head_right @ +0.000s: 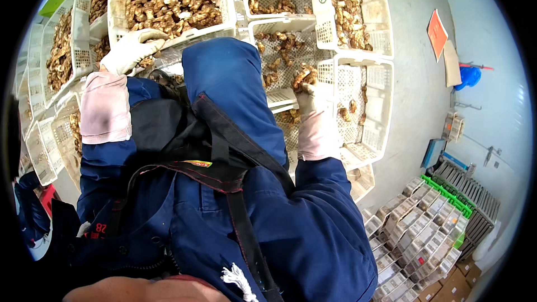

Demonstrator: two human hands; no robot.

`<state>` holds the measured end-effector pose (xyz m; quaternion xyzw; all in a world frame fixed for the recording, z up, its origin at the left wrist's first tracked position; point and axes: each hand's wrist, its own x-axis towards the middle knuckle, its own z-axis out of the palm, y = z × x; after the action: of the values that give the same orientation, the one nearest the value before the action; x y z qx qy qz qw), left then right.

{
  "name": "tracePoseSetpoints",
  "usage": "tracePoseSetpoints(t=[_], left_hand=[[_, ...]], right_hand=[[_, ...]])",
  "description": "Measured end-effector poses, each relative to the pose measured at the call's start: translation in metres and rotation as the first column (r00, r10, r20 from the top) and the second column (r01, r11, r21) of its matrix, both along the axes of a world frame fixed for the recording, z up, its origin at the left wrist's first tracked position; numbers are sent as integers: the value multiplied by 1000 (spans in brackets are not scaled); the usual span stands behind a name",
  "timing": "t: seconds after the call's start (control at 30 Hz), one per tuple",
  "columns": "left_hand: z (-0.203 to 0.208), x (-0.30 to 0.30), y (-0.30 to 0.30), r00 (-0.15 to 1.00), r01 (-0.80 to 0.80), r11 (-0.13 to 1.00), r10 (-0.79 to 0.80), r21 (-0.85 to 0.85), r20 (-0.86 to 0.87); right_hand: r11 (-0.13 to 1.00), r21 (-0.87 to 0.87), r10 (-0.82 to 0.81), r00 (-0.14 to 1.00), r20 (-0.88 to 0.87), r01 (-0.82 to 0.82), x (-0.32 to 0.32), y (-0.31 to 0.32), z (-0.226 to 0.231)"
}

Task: The person sorts tubers into plastic crates by hand, picking them up from a pile and placing them into different containers.

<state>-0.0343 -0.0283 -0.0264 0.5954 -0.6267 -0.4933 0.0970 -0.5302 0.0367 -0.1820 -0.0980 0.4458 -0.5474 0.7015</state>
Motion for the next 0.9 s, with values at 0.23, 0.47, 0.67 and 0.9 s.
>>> tracePoseSetpoints(t=[0.23, 0.47, 0.67, 0.9], left_hand=[[-6, -15, -13, 994, -45, 999, 47, 23, -96], [6, -25, -15, 974, -198, 979, 193, -37, -116], [-6, 5, -15, 695, -636, 761, 494, -127, -523], [-2, 46, -11, -7, -904, 326, 635, 276, -772]], right_hand=[[1000, -4, -1, 977, -214, 0, 4, -23, -4], [1000, -3, 12, 924, -383, -15, 26, -69, 20], [897, -72, 248, 632, -734, -436, 137, -160, 124], [298, 269, 43, -269, -962, -916, 291, -239, 146]])
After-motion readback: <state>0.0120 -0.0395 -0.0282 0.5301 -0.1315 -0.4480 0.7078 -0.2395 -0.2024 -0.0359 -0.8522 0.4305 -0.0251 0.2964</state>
